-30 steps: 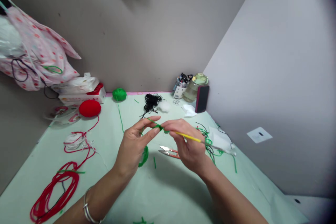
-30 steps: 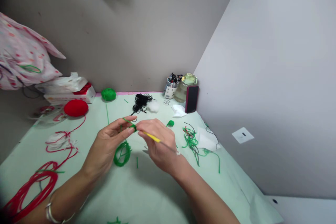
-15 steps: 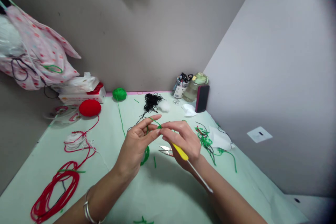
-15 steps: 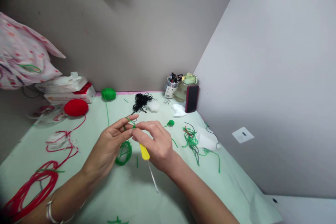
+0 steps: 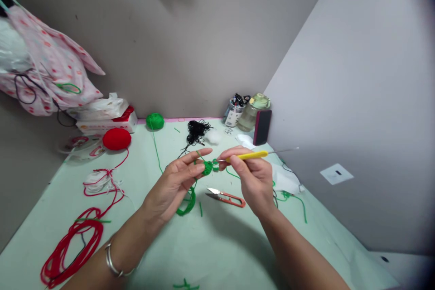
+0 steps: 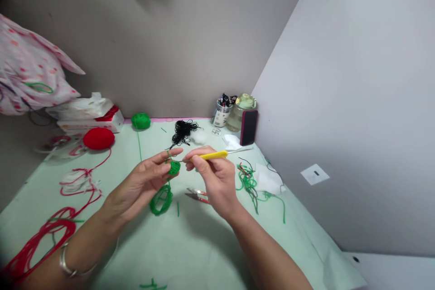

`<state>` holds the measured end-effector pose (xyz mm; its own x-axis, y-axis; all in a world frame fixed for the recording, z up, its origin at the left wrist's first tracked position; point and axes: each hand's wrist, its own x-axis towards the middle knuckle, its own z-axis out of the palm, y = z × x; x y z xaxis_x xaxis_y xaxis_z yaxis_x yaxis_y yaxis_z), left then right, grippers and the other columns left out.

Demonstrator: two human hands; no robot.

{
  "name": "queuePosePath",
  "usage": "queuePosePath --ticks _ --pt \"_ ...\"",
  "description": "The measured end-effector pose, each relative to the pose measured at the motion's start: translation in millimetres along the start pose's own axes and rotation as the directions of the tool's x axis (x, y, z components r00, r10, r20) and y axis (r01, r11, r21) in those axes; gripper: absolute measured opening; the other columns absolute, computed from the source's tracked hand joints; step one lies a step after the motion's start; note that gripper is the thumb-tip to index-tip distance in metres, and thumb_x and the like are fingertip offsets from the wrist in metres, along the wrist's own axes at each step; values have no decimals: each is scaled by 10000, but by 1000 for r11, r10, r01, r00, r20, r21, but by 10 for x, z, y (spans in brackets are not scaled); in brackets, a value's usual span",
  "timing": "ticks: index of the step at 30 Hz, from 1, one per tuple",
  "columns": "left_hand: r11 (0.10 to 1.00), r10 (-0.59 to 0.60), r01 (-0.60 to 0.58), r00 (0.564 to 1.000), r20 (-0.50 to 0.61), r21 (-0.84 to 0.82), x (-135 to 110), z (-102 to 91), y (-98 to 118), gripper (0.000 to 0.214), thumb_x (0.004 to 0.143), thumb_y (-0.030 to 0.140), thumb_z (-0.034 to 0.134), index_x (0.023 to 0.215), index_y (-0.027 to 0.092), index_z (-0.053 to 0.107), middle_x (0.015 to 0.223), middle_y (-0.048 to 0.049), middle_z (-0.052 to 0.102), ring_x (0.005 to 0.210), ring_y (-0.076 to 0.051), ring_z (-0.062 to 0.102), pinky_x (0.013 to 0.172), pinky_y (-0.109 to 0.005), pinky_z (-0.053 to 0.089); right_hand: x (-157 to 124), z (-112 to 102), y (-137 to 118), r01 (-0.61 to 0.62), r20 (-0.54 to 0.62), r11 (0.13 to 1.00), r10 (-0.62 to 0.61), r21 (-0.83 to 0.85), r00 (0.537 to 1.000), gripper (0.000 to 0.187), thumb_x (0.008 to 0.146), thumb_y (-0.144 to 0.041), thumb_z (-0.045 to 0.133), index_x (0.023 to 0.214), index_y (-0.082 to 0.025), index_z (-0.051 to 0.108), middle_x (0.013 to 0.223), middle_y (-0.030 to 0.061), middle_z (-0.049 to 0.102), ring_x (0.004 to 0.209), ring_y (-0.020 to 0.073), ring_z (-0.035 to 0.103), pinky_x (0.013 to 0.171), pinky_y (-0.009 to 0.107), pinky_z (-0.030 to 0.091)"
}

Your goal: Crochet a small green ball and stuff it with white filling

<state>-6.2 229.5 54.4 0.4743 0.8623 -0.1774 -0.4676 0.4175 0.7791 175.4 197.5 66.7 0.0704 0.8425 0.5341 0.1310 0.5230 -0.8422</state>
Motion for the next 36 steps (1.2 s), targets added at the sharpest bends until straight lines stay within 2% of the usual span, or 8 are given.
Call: queuePosePath --ticks 7,14,19,22,24,26,29,36 --pt "987 106 -105 994 3 120 -38 -12 25 333 758 287 857 1089 256 842 879 -10 641 837 -154 561 828 -289 441 60 -1 91 -132 -16 951 142 278 990 221 962 -354 683 845 -193 780 825 53 737 625 145 670 578 286 600" --pt "961 193 -187 981 -11 203 -70 61 -83 311 841 280 813 1151 300 813 972 -27 726 981 -203 634 1002 -358 450 7 55 69 1 86 999 -6 54 996 152 985 -279 668 968 -235 813 949 59 787 901 195 709 787 344 607" --pt "973 182 -176 983 -29 149 -63 88 -81 405 836 247 822 1236 283 773 909 -9 723 972 -199 672 1029 -373 452 11 75 44 -8 70 999 5 52 998 166 998 -263 649 947 -210 798 861 36 749 737 155 686 700 316 604" --pt "976 170 -163 984 -44 143 -89 108 -56 474 823 254 836 1290 263 751 916 -16 728 973 -199 663 1022 -364 447 -2 68 54 93 85 995 -90 -31 992 171 1015 -246 621 972 -220 785 879 38 752 724 159 700 673 320 618" --pt "982 149 -140 987 -65 125 -112 128 -66 502 803 269 856 1293 260 752 906 -15 724 950 -193 647 998 -349 453 -41 69 76 281 117 930 -260 -235 959 179 1012 -196 616 1038 -257 782 960 54 770 829 187 728 733 348 634" --pt "991 115 -109 991 -74 77 -128 154 -101 477 803 299 861 1269 265 767 901 -14 728 941 -192 641 980 -337 458 -91 77 103 492 198 754 -453 -435 869 271 995 -126 609 1132 -299 768 1051 67 777 955 216 733 810 376 639" --pt "998 66 -66 998 -9 -16 -125 190 -158 316 849 321 816 1159 258 813 979 -37 758 1024 -215 652 992 -326 460 -139 92 120 606 252 595 -572 -527 781 371 976 -65 593 1224 -302 734 1111 87 763 1010 226 725 830 383 640" --pt "997 8 -4 999 54 -83 -77 111 -53 349 802 242 828 1151 238 817 1018 -53 778 1035 -207 672 1065 -336 436 -35 12 7 226 16 964 -226 -139 974 197 1009 -168 601 1037 -247 780 911 41 770 806 183 729 720 341 627"
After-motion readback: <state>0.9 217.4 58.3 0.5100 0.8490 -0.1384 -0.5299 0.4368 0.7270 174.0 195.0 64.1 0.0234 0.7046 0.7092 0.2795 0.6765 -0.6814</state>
